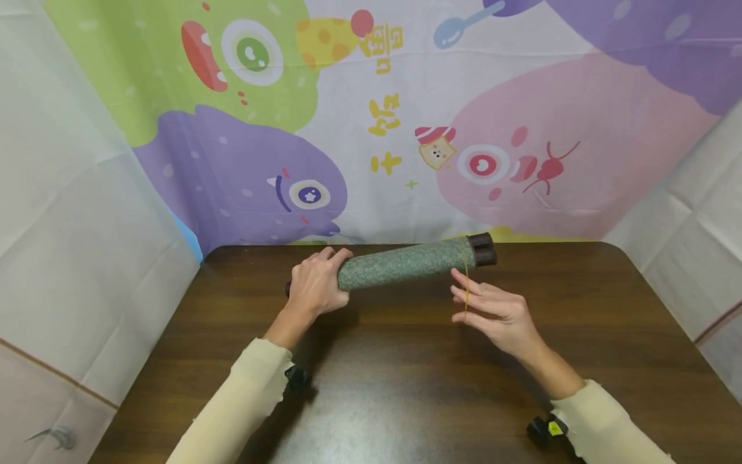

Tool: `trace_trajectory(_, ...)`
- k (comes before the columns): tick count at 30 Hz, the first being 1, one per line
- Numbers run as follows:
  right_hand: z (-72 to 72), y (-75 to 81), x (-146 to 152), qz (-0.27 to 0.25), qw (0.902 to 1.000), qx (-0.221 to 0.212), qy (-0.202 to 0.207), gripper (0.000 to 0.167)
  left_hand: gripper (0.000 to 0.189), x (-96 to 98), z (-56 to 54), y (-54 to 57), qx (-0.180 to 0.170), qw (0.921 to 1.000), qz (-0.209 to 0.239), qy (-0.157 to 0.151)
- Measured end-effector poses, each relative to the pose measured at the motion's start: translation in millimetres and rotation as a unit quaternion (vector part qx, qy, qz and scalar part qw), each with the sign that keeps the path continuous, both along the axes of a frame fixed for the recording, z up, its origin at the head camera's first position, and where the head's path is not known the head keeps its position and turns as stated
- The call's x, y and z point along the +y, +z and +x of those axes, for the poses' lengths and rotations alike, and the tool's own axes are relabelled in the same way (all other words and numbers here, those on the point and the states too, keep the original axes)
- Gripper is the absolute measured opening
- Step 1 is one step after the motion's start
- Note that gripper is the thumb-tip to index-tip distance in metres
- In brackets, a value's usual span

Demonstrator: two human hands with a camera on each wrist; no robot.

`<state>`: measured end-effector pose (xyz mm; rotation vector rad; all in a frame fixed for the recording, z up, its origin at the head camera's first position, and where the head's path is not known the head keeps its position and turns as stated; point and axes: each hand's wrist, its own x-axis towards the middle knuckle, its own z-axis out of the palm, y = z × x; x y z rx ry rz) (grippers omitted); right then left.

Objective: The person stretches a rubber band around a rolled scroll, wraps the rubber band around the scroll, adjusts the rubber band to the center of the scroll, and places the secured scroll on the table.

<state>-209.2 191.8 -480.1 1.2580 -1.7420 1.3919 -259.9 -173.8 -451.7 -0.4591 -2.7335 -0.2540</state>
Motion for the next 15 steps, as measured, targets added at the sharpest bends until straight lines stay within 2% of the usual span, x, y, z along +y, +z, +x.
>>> trace_trajectory(3, -0.8, -1.2, 1.7, 0.035, 0.9966, 0.045, -0.059, 0.054, 0.071, -1.2, -0.4, -0.8, 0.0, 1.0, 0.003, 0.002)
trace_trajectory(6, -1.5, -1.1, 3.3, 0.08, 0.9866, 0.082, -0.116, 0.061, 0.071, -1.6, -0.6, -0.4, 0.002, 1.0, 0.004, 0.0)
trace_trajectory(11, -2.0, 0.0, 4.7, 0.149, 0.9564, 0.134, -0.212, 0.069, 0.071, -2.6, 0.0, -0.7, 0.001, 1.0, 0.003, 0.001)
trace_trajectory(15, -1.7, 0.7, 6.7, 0.165, 0.9324, 0.165, -0.276, 0.069, 0.07, -3.1, 0.4, -1.8, 0.004, 1.0, 0.004, 0.003)
